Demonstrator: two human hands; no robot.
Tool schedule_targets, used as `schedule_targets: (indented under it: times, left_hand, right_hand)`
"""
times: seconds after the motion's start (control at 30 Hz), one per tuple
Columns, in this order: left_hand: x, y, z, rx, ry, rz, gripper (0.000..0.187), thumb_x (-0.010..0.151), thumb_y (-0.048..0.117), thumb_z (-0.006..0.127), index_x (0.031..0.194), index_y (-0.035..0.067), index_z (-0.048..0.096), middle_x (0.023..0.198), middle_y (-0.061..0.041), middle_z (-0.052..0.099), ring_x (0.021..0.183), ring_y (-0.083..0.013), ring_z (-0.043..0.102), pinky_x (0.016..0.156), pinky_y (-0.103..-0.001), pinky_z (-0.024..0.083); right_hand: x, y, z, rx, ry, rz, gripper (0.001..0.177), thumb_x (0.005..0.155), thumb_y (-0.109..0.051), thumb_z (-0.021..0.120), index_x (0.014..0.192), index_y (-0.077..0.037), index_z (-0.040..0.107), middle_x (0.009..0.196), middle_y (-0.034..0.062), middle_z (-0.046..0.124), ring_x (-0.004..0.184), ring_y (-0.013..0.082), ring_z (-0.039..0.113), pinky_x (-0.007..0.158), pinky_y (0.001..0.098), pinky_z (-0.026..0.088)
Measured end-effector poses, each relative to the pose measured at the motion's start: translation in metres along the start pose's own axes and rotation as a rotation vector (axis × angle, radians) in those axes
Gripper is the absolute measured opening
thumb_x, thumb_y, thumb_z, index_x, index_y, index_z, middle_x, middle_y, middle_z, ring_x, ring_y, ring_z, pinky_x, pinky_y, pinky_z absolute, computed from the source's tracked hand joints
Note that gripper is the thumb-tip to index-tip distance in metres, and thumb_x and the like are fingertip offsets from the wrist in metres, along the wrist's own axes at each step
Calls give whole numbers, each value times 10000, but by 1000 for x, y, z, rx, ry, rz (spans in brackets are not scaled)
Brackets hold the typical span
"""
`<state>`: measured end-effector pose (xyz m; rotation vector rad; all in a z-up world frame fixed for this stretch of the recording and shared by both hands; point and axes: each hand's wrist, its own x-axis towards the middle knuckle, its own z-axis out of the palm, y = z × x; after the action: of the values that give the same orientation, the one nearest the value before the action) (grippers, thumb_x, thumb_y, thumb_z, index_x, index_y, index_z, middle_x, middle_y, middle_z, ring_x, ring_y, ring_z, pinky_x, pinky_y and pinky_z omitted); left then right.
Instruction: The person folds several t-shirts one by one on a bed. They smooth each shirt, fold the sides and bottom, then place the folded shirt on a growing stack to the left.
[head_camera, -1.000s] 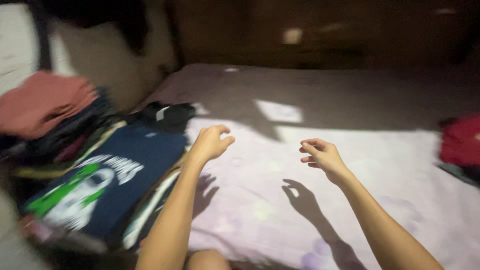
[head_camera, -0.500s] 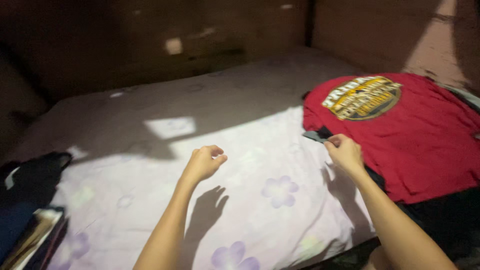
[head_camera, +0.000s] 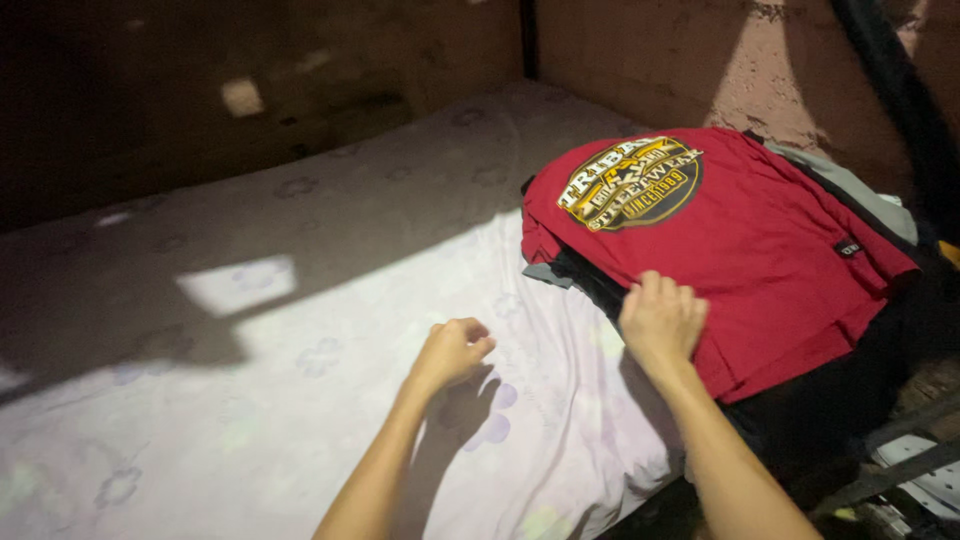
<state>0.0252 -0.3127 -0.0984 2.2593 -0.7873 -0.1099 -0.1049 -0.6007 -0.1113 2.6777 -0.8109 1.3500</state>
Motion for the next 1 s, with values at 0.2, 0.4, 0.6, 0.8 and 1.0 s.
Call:
schedule_targets:
  times: [0.2, 0.4, 0.6, 0.8, 1.0]
  left_hand:
    - [35, 30, 77, -138, 155, 99, 786, 807, 243, 744, 1503, 102, 407, 1194, -301, 662, 1112, -430, 659, 961, -472, 520]
    - [77, 30, 120, -280, 448, 347, 802, 791, 173, 718, 1519, 103, 391, 1335, -310, 571, 1209, -446, 580, 1014, -469, 474]
    - [77, -57, 109, -367, 293, 63, 320, 854, 185, 656, 1157, 111, 728, 1120, -198, 760, 1038, -324, 730, 903, -383, 557]
    - [49, -119, -6, -187, 499, -214, 223, 848, 139, 679, 1053, 138, 768, 1021, -189, 766, 981, -310, 745, 861, -400, 553]
    - [-42, -78, -171, 137, 1150, 227, 215, 842, 28, 669, 1011, 127, 758, 1365, -250, 615, 1185, -413, 617, 966, -462, 487]
  right_hand:
    - [8, -51, -23, 360, 2, -1, 187, 998, -221, 562, 1063, -57, 622, 868, 211, 694, 805, 428, 670, 742, 562, 522]
    - [-21, -112, -73, 952, -395, -15, 111, 940, -141, 533, 968, -56, 598, 694, 222, 662, 653, 346, 720, 606, 437, 537]
    - [-30, -133, -104, 1431, -632, 55, 93, 979, -124, 590, 958, -42, 626, 720, 73, 579, 645, 126, 526, 578, 330, 449]
    - [-20, -147, -133, 1097, -704, -178, 361, 735, -292, 869, 939, -73, 667, 792, 88, 748, 736, 195, 708, 662, 373, 575]
    - [5, -160, -142, 520, -457, -344, 373, 727, -114, 713, 1100, -115, 694, 918, 222, 742, 898, 427, 712, 781, 528, 549]
